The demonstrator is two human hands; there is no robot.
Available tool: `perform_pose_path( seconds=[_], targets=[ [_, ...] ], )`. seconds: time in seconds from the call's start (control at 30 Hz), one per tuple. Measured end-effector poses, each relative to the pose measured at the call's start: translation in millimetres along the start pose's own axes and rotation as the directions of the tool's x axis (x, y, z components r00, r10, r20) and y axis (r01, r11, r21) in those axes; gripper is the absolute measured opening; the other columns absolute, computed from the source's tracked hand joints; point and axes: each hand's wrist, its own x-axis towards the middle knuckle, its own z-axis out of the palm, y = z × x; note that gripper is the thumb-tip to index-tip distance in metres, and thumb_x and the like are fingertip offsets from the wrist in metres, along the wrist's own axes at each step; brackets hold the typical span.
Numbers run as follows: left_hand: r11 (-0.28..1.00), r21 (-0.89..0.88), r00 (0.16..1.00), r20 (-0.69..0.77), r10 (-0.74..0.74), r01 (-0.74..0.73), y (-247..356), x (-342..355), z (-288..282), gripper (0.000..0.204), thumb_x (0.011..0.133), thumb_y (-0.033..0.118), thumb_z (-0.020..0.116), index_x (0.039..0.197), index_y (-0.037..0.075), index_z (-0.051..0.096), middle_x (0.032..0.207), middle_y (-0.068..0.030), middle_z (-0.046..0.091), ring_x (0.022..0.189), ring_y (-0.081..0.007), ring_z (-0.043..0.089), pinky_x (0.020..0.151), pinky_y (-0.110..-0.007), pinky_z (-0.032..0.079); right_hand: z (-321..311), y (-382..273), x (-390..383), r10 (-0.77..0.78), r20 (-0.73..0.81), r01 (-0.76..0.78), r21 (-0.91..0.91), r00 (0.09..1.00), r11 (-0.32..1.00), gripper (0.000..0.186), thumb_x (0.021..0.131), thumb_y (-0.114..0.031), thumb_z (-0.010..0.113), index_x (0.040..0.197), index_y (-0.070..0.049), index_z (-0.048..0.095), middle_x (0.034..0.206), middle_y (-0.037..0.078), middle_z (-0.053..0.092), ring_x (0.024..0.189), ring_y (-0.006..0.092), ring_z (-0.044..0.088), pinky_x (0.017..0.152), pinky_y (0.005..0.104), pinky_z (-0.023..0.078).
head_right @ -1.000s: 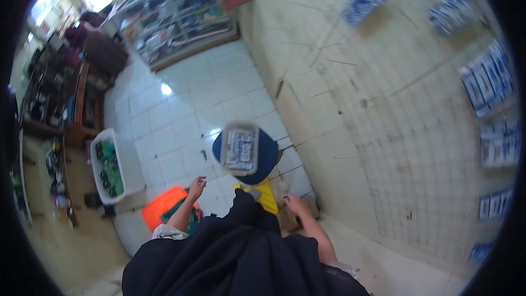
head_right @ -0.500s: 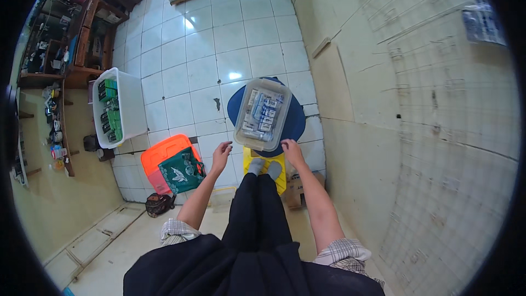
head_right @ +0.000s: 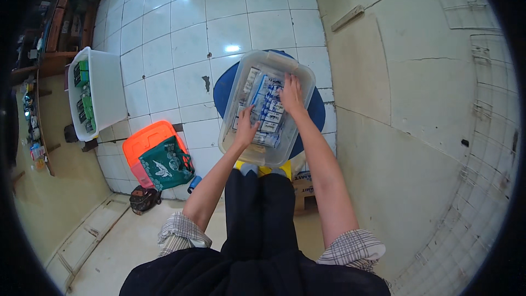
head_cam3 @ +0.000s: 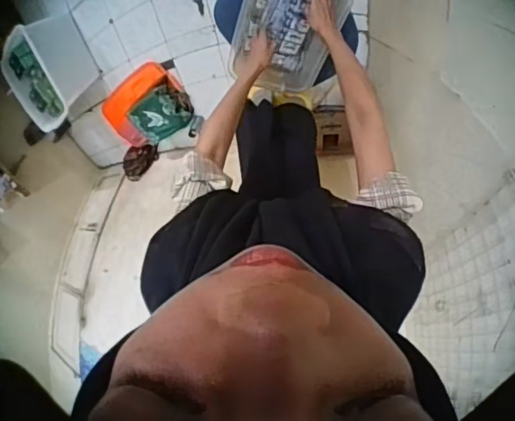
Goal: The person takes plastic-wrapped mobile screen protectors from a clear container and hangs them one by one onto wire hooks on a display wall.
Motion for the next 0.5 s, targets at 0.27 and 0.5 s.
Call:
perform_pose_path(
  seconds=[0.27,0.5],
  targets=[
    [0.978,-0.086,0.982,0.038,-0.186,0.188,10,-7,10,0.057,0.072,0.004,0.062,0.123,0.004,0.038,0.101,-0.0179,0.048,0.096,-0.0311,0.05,0.083,-0.037,0.04,-11,-6,-2,0.165,0.159,-0.182,0.098,0.973,0.978,0.05,0.071,0.007,0.055,0.117,-0.001,0.038,0.111,0.024,0.039,0.098,0.0396,0.048,0.086,0.0438,0.041],
    [0.993,-0.099,0.993,0.101,-0.061,0.071,44,-23,0,0.045,0.074,-0.002,0.055,0.117,0.01,0.047,0.084,-0.012,0.045,0.075,-0.0238,0.047,0.07,-0.033,0.039,-45,-18,-23,-0.021,0.087,0.003,0.202,0.996,0.979,0.054,0.074,0.002,0.059,0.123,-0.007,0.039,0.124,0.024,0.031,0.11,0.0401,0.041,0.09,0.0403,0.039]
  ],
)
